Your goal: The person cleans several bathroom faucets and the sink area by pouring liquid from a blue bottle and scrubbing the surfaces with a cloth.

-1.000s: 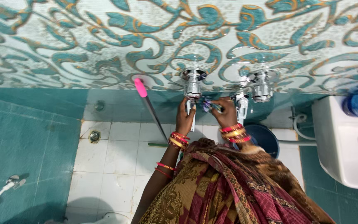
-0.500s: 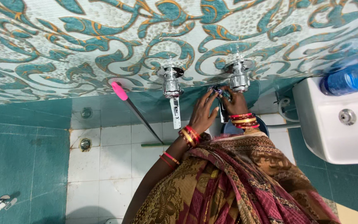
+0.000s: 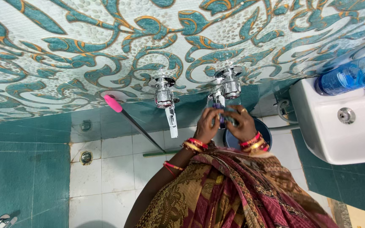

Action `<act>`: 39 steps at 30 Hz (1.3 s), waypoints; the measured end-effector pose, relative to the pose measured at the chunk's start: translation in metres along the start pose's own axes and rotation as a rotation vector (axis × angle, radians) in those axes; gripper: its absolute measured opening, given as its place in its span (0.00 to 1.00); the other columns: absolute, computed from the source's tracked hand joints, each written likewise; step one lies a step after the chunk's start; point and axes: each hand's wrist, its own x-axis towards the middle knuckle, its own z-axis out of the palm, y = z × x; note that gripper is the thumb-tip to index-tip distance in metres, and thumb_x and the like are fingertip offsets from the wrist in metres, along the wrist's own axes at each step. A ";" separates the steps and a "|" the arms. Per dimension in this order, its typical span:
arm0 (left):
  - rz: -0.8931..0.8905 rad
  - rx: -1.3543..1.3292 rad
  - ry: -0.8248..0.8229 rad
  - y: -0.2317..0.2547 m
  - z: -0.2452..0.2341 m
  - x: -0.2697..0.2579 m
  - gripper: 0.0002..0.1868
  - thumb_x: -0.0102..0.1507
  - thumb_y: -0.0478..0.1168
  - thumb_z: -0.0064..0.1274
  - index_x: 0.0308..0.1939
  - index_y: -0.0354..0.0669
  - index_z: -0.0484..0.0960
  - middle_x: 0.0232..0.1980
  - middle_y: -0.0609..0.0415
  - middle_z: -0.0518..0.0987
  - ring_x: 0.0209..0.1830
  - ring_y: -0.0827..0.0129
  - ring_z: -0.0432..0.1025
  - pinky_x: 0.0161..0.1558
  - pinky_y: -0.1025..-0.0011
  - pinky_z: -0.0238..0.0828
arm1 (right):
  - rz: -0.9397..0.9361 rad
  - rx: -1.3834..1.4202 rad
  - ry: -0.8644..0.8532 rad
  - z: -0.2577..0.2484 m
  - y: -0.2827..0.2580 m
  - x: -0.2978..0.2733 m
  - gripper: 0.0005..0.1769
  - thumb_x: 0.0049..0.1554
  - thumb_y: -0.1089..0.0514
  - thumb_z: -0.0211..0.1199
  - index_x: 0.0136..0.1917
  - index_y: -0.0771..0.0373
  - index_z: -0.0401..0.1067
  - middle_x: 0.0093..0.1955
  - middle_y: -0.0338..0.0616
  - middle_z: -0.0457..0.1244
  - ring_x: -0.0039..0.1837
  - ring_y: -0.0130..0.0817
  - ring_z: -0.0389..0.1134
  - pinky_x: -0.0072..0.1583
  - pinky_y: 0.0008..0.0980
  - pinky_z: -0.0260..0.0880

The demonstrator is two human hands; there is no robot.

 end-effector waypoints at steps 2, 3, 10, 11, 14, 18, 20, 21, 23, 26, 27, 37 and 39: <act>-0.099 0.021 0.042 0.000 0.001 0.020 0.15 0.70 0.37 0.46 0.60 0.48 0.77 0.57 0.49 0.73 0.47 0.56 0.78 0.41 0.64 0.80 | 0.118 0.000 -0.038 0.011 0.007 0.014 0.24 0.52 0.64 0.65 0.64 0.57 0.75 0.64 0.58 0.64 0.63 0.54 0.69 0.60 0.43 0.72; 0.043 0.021 0.144 -0.002 0.000 0.032 0.18 0.67 0.34 0.46 0.63 0.43 0.74 0.59 0.43 0.71 0.53 0.50 0.74 0.49 0.60 0.76 | 0.232 -0.003 -0.072 0.015 0.013 0.020 0.29 0.54 0.64 0.65 0.69 0.59 0.74 0.63 0.60 0.63 0.62 0.57 0.67 0.61 0.47 0.70; 0.132 0.051 0.102 -0.018 -0.001 0.023 0.18 0.67 0.35 0.55 0.61 0.41 0.73 0.57 0.41 0.73 0.57 0.47 0.72 0.55 0.56 0.72 | 0.091 0.077 -0.046 0.035 0.028 0.008 0.28 0.54 0.66 0.64 0.69 0.57 0.72 0.75 0.63 0.56 0.73 0.61 0.61 0.66 0.46 0.66; 0.117 0.049 0.095 -0.022 0.001 0.009 0.18 0.67 0.35 0.55 0.61 0.41 0.73 0.57 0.41 0.73 0.57 0.47 0.72 0.55 0.56 0.72 | 0.117 0.072 -0.066 0.033 0.027 -0.008 0.29 0.53 0.67 0.64 0.69 0.57 0.72 0.75 0.59 0.57 0.73 0.58 0.62 0.67 0.45 0.67; 0.098 -0.042 -0.024 -0.036 0.004 -0.015 0.15 0.68 0.37 0.57 0.57 0.41 0.73 0.53 0.45 0.74 0.52 0.55 0.74 0.53 0.59 0.72 | 0.075 0.037 -0.096 0.031 0.023 -0.050 0.30 0.50 0.68 0.64 0.67 0.57 0.73 0.75 0.56 0.58 0.74 0.57 0.60 0.69 0.46 0.66; 0.024 -0.108 -0.156 -0.053 0.006 -0.040 0.18 0.64 0.39 0.60 0.54 0.38 0.74 0.51 0.47 0.74 0.49 0.59 0.74 0.50 0.61 0.74 | 0.121 0.063 -0.164 0.041 0.025 -0.083 0.28 0.52 0.66 0.67 0.66 0.58 0.72 0.74 0.55 0.58 0.74 0.55 0.60 0.68 0.47 0.66; 0.087 -0.076 -0.167 -0.062 0.010 -0.037 0.17 0.64 0.38 0.61 0.54 0.38 0.76 0.51 0.46 0.75 0.50 0.57 0.74 0.51 0.61 0.73 | 0.141 0.079 -0.136 0.045 0.029 -0.084 0.28 0.51 0.66 0.67 0.66 0.57 0.73 0.74 0.54 0.58 0.74 0.55 0.60 0.69 0.47 0.65; 0.093 -0.029 -0.135 -0.065 0.014 -0.035 0.16 0.64 0.38 0.60 0.54 0.38 0.76 0.50 0.46 0.75 0.49 0.56 0.74 0.51 0.61 0.74 | 0.165 0.098 -0.110 0.046 0.027 -0.084 0.28 0.51 0.66 0.67 0.66 0.56 0.73 0.73 0.53 0.59 0.74 0.56 0.60 0.69 0.48 0.65; 0.096 0.017 -0.109 -0.072 0.021 -0.031 0.15 0.65 0.37 0.59 0.54 0.37 0.76 0.49 0.45 0.74 0.48 0.55 0.74 0.50 0.61 0.74 | 0.130 0.006 -0.087 0.051 0.037 -0.066 0.26 0.52 0.63 0.69 0.64 0.57 0.74 0.71 0.51 0.60 0.72 0.56 0.61 0.69 0.50 0.63; -0.005 0.067 0.085 -0.085 0.031 -0.004 0.12 0.66 0.36 0.56 0.52 0.36 0.77 0.49 0.44 0.77 0.47 0.53 0.77 0.48 0.62 0.75 | 0.154 -0.034 -0.052 0.058 0.050 -0.034 0.21 0.53 0.61 0.70 0.61 0.57 0.77 0.69 0.52 0.61 0.68 0.56 0.61 0.68 0.51 0.61; 0.023 0.110 0.140 -0.089 0.032 0.007 0.12 0.65 0.34 0.57 0.51 0.35 0.77 0.49 0.43 0.78 0.48 0.51 0.77 0.49 0.61 0.75 | 0.208 0.023 -0.039 0.060 0.052 -0.030 0.18 0.54 0.62 0.69 0.59 0.57 0.78 0.68 0.54 0.61 0.67 0.55 0.62 0.66 0.49 0.62; -0.092 -0.098 -0.088 -0.081 0.030 -0.044 0.15 0.65 0.37 0.59 0.52 0.35 0.75 0.51 0.45 0.76 0.49 0.61 0.77 0.48 0.66 0.78 | 0.290 0.160 -0.051 0.064 0.047 -0.092 0.24 0.51 0.62 0.71 0.62 0.63 0.76 0.62 0.58 0.59 0.68 0.54 0.63 0.67 0.46 0.65; -0.139 -0.072 -0.075 -0.080 0.031 -0.038 0.14 0.65 0.38 0.59 0.52 0.37 0.76 0.51 0.46 0.78 0.48 0.62 0.78 0.48 0.67 0.78 | 0.320 0.265 -0.051 0.070 0.061 -0.086 0.19 0.52 0.60 0.72 0.58 0.60 0.78 0.64 0.53 0.61 0.67 0.50 0.64 0.66 0.41 0.71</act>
